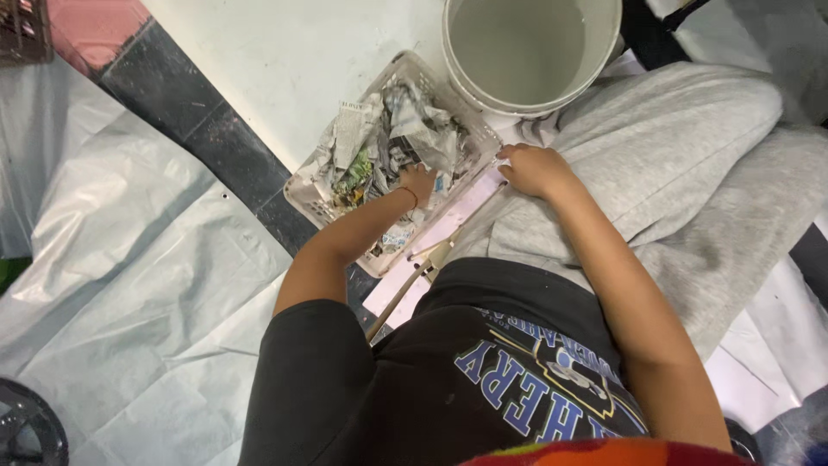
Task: The person sits on the floor and wraps small items, including a mug and a glass, with newspaper. They fold the paper around each item, place the wrapped bundle on a shelf, and repeat the process with additional items.
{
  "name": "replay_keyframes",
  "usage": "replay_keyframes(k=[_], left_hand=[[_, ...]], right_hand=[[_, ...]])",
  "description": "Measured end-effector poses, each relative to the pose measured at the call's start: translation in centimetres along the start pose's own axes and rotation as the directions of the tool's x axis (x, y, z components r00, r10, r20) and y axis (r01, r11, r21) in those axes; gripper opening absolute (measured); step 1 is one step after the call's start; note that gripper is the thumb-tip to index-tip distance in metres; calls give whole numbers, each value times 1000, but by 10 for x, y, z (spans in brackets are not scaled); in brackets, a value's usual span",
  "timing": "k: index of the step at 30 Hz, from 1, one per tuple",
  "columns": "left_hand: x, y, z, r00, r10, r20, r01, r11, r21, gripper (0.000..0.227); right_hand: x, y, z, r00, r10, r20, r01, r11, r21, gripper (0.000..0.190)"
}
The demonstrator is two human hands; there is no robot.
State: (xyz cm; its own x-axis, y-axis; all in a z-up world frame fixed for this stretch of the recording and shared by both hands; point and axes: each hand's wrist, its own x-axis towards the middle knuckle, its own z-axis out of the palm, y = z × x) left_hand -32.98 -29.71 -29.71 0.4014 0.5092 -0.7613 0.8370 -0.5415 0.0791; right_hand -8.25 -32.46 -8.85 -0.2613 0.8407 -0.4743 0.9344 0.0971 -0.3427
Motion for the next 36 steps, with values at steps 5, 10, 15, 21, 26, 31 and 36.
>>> replay_keyframes(k=[5,10,15,21,26,31,36], left_hand=[[-5,-30,21,918,152,-366,-138,988,66,23],[-80,-69,-53,956,-140,-259,-126,599,-791,32],[-140,-85,-50,512,-328,-794,-411,718,-562,39],[-100,-21,53,947,5,-321,-97,958,-271,67],[-60,-7,95,968,100,-229,-143,973,-179,64],[-91,-23,19,988,-8,-152,-63,886,-460,47],[-111,-77,26,303,-415,-858,-153,867,-474,45]], right_hand=[[7,-50,18,986,-163,17,159,979,129,38],[-3,-55,11,994,-60,89,49,992,118,40],[-1,-36,20,994,-100,-36,104,981,161,39],[-1,-41,14,993,4,119,-17,994,112,39],[3,-39,16,993,-27,115,17,996,88,38],[29,-67,35,966,-253,48,257,959,-122,29],[42,-122,60,851,-525,9,523,847,-99,23]])
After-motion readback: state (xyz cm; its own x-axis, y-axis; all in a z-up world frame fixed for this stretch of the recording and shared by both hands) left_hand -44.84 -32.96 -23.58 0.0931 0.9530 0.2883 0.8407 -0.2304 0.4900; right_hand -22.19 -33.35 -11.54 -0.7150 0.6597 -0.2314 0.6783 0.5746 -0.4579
